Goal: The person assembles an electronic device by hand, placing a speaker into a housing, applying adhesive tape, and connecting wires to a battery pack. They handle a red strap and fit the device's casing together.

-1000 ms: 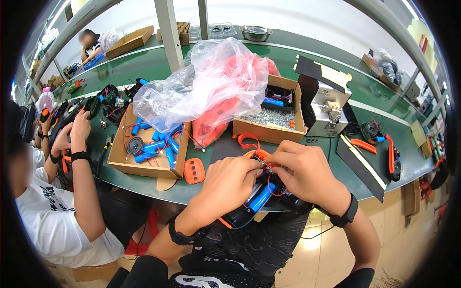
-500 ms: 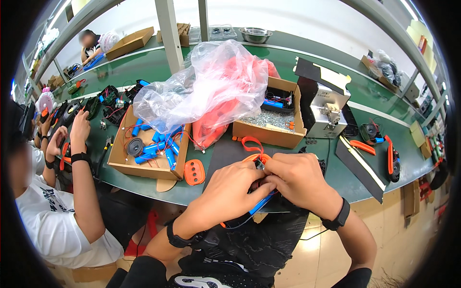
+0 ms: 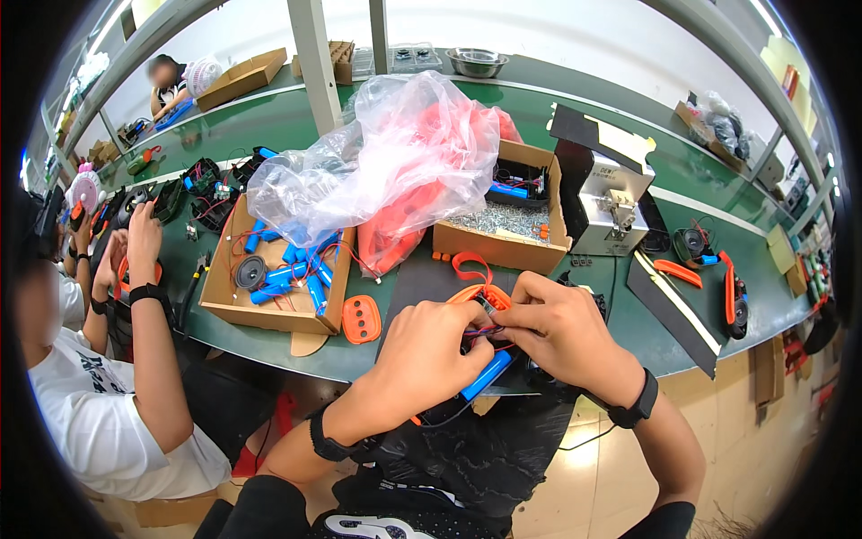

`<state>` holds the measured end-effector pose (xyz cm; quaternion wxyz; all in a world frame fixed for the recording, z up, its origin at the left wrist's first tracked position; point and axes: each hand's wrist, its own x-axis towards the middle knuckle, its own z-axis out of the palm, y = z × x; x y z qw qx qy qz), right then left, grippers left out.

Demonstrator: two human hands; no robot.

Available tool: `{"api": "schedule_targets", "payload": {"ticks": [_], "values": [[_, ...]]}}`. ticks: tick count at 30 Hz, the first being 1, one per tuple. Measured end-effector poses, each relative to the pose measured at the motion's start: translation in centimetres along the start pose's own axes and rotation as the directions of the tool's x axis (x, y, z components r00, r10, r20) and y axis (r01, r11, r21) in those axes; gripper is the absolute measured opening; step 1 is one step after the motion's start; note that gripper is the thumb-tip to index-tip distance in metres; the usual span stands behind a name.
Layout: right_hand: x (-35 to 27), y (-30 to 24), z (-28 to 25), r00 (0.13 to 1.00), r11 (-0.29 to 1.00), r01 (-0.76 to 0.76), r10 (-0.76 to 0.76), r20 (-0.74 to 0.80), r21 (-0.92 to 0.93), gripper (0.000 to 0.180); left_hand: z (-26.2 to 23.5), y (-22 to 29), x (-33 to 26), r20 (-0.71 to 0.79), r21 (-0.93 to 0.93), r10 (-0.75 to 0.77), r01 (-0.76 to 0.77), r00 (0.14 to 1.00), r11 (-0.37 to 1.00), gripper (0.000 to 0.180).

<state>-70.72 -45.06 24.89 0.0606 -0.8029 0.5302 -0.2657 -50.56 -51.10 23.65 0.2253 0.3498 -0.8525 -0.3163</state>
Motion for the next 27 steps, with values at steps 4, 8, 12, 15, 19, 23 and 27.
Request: {"api": "schedule_targets", "payload": {"ticks": [4, 8, 12, 15, 19, 23, 27], "values": [[0.0, -0.1, -0.2, 1.000, 1.000, 0.007, -0.007, 0.009, -0.008, 0.015, -0.3, 0.3, 0.1, 0.067, -0.025, -0.045, 0.047, 0.997, 0.999, 0.023], [0.2, -0.1, -0.3, 0.995, 0.980, -0.100, 0.097, 0.028, 0.174, 0.016, -0.5, 0.3, 0.2, 0.085, 0.069, 0.018, -0.024, 0.996, 0.997, 0.023], [0.0, 1.5, -0.1, 1.000, 0.984, 0.003, -0.008, 0.026, 0.179, 0.017, -0.6, 0.4, 0.2, 0.123, 0.067, 0.023, -0.032, 0.992, 0.997, 0.022], [0.3, 0.4, -0.3, 0.998, 0.999, 0.023, -0.025, 0.065, 0.036, 0.013, -0.3, 0.3, 0.0, 0.111, 0.091, 0.033, -0.043, 0.993, 0.995, 0.023], [0.6, -0.3, -0.2, 0.994, 0.993, 0.073, -0.065, 0.089, -0.090, 0.007, -0.2, 0.4, -0.2, 0.107, 0.097, 0.039, -0.049, 0.994, 0.994, 0.021], [0.5, -0.2, -0.1, 0.993, 0.993, 0.090, -0.083, 0.080, -0.077, 0.006, 0.5, -0.1, -0.7, -0.025, 0.080, 0.123, -0.120, 0.992, 0.989, 0.013], [0.4, -0.2, 0.1, 0.997, 0.998, 0.053, -0.050, 0.065, -0.045, 0.004, 0.5, -0.2, -0.9, -0.069, 0.041, 0.147, -0.144, 0.987, 0.989, 0.010]]}}
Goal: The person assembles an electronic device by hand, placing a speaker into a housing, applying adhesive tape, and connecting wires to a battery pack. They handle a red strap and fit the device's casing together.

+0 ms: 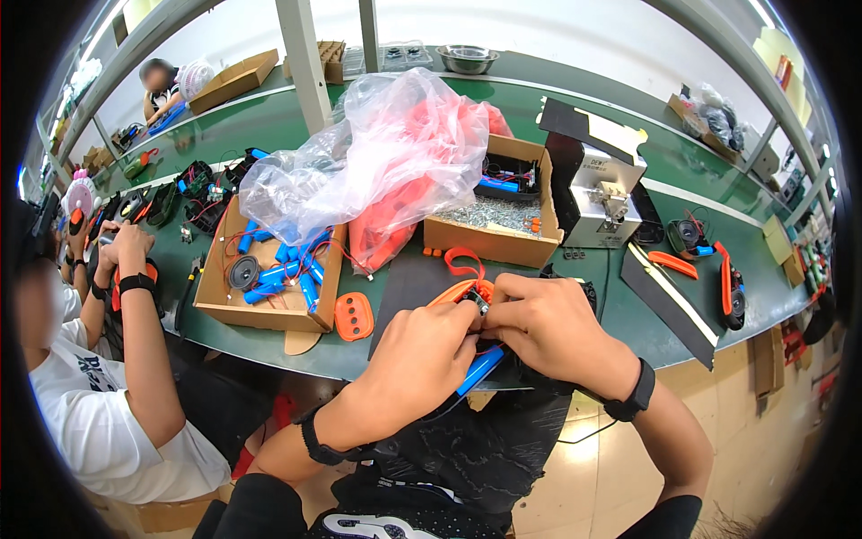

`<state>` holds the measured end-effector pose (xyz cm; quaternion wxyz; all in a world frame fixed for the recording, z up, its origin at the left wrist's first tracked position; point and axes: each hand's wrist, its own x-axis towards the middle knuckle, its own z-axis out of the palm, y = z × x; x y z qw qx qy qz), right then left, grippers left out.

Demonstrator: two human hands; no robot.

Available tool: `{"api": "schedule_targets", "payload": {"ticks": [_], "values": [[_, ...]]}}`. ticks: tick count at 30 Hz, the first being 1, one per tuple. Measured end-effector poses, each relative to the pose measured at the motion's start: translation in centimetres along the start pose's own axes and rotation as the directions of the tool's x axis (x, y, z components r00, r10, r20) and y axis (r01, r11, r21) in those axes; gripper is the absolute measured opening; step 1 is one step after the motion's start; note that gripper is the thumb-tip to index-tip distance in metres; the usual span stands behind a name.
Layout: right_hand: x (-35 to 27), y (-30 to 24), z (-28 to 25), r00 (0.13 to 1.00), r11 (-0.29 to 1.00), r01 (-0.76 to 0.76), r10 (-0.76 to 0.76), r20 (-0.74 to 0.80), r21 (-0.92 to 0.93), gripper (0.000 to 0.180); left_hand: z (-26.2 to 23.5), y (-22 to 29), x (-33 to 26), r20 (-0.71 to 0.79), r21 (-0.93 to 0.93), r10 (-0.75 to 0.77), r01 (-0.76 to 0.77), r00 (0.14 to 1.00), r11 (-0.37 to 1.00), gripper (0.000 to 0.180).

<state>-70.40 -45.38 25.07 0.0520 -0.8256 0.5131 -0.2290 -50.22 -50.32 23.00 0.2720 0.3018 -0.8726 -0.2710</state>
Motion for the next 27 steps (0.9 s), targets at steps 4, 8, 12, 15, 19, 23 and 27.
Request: {"api": "schedule_targets", "payload": {"ticks": [4, 8, 12, 15, 19, 23, 27], "values": [[0.0, 0.2, 0.0, 0.999, 0.996, -0.034, 0.035, -0.019, 0.087, 0.004, 0.2, -0.5, -0.4, -0.045, -0.012, 0.082, -0.083, 0.996, 0.996, 0.010], [-0.1, 0.4, 0.0, 1.000, 0.998, 0.003, -0.003, -0.004, 0.061, 0.003, 0.2, -0.6, -0.2, -0.005, 0.013, 0.083, -0.082, 0.997, 0.997, 0.010], [0.3, 0.4, 0.1, 1.000, 0.999, 0.031, -0.031, 0.006, 0.021, 0.003, 0.1, -0.4, 0.1, 0.022, -0.071, -0.011, 0.013, 1.000, 0.997, 0.007], [0.5, 0.1, -0.1, 0.999, 0.998, 0.048, -0.047, 0.019, -0.028, 0.003, 0.0, -0.7, 0.3, 0.030, -0.206, -0.065, 0.070, 0.997, 0.976, 0.006], [0.5, 0.1, 0.0, 0.999, 0.999, 0.026, -0.025, 0.031, -0.030, 0.003, -0.5, -0.6, 0.6, 0.106, -0.209, -0.132, 0.152, 0.986, 0.966, 0.009], [0.4, 0.4, -0.3, 1.000, 0.997, -0.008, 0.005, 0.028, 0.083, 0.005, -0.6, -0.8, 0.6, 0.097, -0.173, -0.107, 0.122, 0.990, 0.977, 0.012], [0.4, 0.7, -0.4, 0.999, 0.996, -0.003, -0.001, 0.045, 0.084, 0.007, -0.2, -0.7, 0.6, 0.060, -0.172, -0.103, 0.112, 0.993, 0.979, 0.016]]}}
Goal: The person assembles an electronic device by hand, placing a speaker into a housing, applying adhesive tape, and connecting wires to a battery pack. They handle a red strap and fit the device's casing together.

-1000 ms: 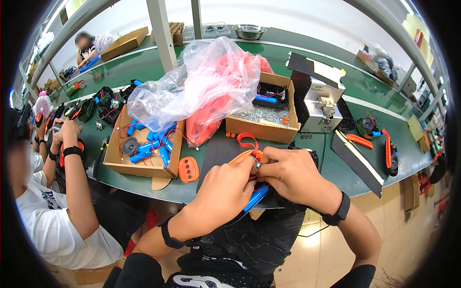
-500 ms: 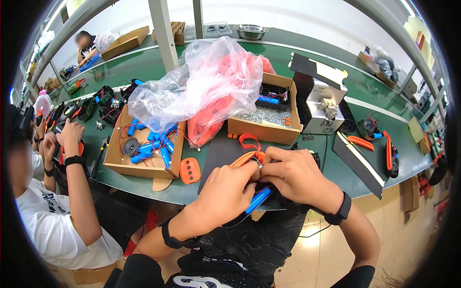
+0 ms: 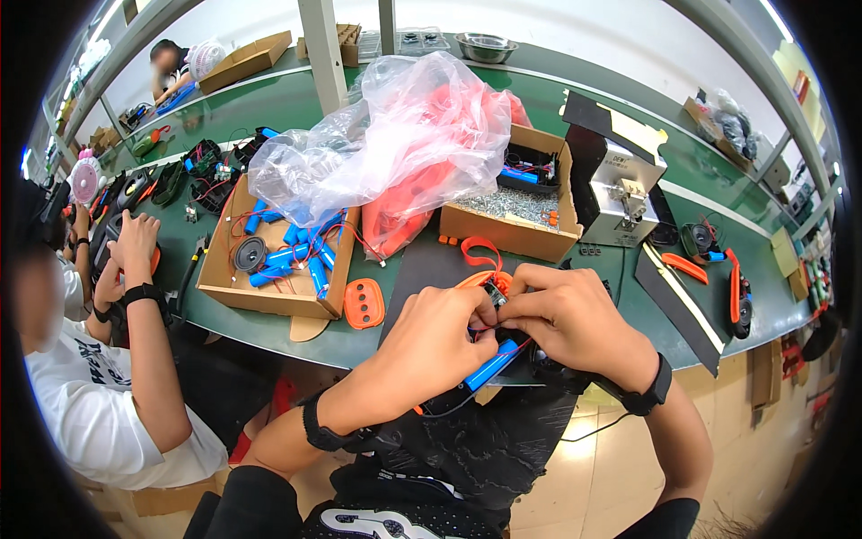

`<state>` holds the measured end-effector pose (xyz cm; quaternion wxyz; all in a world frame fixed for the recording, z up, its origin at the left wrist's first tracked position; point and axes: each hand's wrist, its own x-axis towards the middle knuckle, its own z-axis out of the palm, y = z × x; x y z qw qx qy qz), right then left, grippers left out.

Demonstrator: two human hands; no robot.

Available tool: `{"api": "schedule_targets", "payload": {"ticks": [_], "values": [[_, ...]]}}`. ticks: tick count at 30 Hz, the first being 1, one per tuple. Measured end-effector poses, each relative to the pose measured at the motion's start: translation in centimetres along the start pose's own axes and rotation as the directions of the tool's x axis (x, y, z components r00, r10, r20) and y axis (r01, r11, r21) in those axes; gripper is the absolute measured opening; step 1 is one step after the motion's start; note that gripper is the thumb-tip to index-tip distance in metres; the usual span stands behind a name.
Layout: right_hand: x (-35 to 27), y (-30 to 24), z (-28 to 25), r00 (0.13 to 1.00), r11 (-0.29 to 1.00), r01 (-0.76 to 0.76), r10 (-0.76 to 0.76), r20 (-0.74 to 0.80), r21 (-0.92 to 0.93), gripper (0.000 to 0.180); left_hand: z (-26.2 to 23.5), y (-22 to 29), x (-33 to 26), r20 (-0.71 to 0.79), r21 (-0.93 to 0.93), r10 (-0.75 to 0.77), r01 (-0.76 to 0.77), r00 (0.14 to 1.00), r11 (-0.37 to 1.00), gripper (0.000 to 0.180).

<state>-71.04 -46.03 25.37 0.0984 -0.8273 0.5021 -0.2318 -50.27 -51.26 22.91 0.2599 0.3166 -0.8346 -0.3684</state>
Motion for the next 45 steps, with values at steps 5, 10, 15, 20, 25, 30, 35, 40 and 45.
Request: {"api": "schedule_targets", "payload": {"ticks": [5, 10, 15, 20, 25, 30, 35, 40, 45], "values": [[0.0, 0.1, 0.2, 0.999, 1.000, 0.019, -0.018, -0.045, 0.024, 0.007, 0.1, 0.1, -0.3, -0.005, 0.120, 0.024, -0.024, 1.000, 0.993, 0.017], [-0.4, 0.4, 0.0, 0.998, 0.999, 0.040, -0.039, -0.048, 0.007, 0.007, 0.3, 0.3, -0.2, -0.027, 0.078, 0.027, -0.025, 0.999, 0.997, 0.014], [-0.6, 0.1, -0.3, 0.984, 0.966, 0.178, -0.180, 0.009, -0.187, 0.008, 0.4, -0.1, -0.3, -0.014, 0.055, 0.013, -0.013, 1.000, 0.998, 0.013], [-0.2, 0.2, -0.2, 0.966, 0.925, 0.259, -0.251, 0.065, -0.277, 0.011, 0.3, 0.2, -0.1, -0.007, 0.055, 0.011, -0.011, 1.000, 0.998, 0.013], [-0.2, -0.4, 0.4, 0.975, 0.920, 0.221, -0.222, 0.034, -0.325, 0.012, 0.4, 0.2, 0.1, -0.008, 0.187, 0.046, -0.043, 0.999, 0.981, 0.014], [-0.6, -0.9, 0.7, 0.983, 0.945, 0.177, -0.186, -0.007, -0.276, 0.012, 1.6, 1.2, -0.9, -0.018, 0.421, 0.107, -0.089, 0.994, 0.902, 0.013], [-0.6, -0.4, 0.9, 0.981, 0.964, 0.170, -0.185, -0.058, -0.204, 0.013, 2.0, 1.5, -0.8, -0.005, 0.461, 0.086, -0.074, 0.996, 0.884, 0.012], [-1.6, -0.6, -0.8, 0.990, 0.995, 0.050, -0.061, -0.124, -0.085, 0.020, 1.9, 1.2, -0.4, 0.000, 0.425, 0.123, -0.111, 0.992, 0.898, 0.010], [-5.9, -2.2, -4.2, 0.869, 0.904, -0.423, 0.385, -0.311, -0.064, 0.035, 1.3, 0.9, -0.8, -0.046, 0.258, 0.126, -0.110, 0.991, 0.960, 0.008]]}}
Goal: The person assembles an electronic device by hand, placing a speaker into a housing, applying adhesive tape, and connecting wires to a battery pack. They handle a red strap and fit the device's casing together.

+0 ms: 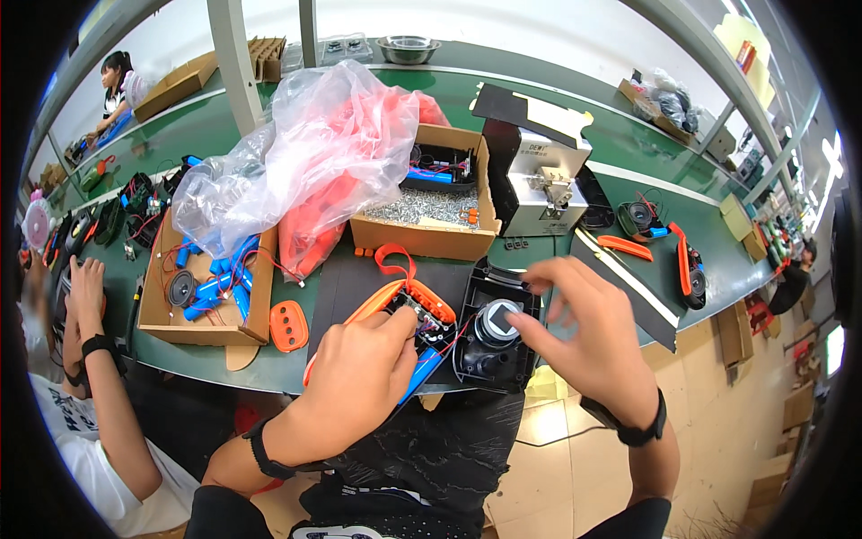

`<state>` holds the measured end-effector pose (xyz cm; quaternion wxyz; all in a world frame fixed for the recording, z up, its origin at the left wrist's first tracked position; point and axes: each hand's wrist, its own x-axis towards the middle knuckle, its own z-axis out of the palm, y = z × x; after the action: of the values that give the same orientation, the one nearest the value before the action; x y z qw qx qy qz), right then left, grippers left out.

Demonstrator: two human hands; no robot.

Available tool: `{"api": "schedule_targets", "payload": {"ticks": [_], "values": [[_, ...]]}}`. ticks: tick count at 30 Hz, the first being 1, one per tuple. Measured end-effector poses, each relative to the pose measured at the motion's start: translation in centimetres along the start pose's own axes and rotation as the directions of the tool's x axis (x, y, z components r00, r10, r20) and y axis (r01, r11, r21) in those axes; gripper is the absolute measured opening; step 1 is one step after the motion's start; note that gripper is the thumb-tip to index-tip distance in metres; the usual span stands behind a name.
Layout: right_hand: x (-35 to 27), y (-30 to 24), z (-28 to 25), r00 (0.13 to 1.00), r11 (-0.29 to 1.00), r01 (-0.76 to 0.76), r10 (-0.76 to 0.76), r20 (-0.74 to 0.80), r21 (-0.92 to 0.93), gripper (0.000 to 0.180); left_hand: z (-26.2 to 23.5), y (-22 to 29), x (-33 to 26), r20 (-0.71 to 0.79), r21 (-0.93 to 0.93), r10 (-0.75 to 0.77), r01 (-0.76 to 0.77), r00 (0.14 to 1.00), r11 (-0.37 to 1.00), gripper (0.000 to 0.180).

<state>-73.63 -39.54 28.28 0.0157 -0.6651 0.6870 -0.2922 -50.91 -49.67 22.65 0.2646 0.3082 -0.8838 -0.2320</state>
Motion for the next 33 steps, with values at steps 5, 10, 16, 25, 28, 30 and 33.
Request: {"api": "schedule_targets", "payload": {"ticks": [5, 10, 16, 25, 28, 30, 33], "values": [[-4.7, -0.3, 1.9, 0.985, 0.982, 0.166, -0.160, 0.066, -0.095, 0.046, -0.2, -0.4, -0.3, -0.018, -0.078, -0.050, 0.048, 0.999, 0.996, 0.008], [-5.6, 0.6, 4.7, 0.966, 0.962, 0.248, -0.255, -0.045, -0.115, 0.043, -0.4, -0.1, -0.2, -0.037, -0.181, -0.103, 0.094, 0.994, 0.979, 0.012], [-4.4, 1.1, 4.7, 0.960, 0.961, 0.277, -0.277, -0.032, 0.009, 0.037, -0.6, 0.0, -0.1, -0.090, -0.172, -0.095, 0.079, 0.991, 0.982, 0.014], [-4.8, 14.2, -2.4, 0.905, 0.937, -0.341, 0.305, -0.297, -0.074, 0.022, -1.3, 0.4, -0.1, -0.007, -0.241, -0.126, 0.121, 0.992, 0.963, 0.014], [-6.6, 12.9, -1.3, 0.933, 0.955, -0.284, 0.253, -0.256, -0.089, 0.024, -1.4, 0.6, 0.0, 0.015, -0.244, -0.153, 0.152, 0.988, 0.958, 0.015], [-7.1, 10.4, -0.2, 0.968, 0.981, -0.191, 0.183, -0.174, -0.029, 0.026, -1.0, 0.5, 0.3, 0.012, -0.269, -0.163, 0.160, 0.987, 0.950, 0.015], [-7.1, 6.9, 1.9, 0.973, 0.975, -0.174, 0.191, -0.127, 0.136, 0.023, -1.1, 0.2, 0.5, 0.016, -0.243, -0.179, 0.177, 0.984, 0.954, 0.014]]}}
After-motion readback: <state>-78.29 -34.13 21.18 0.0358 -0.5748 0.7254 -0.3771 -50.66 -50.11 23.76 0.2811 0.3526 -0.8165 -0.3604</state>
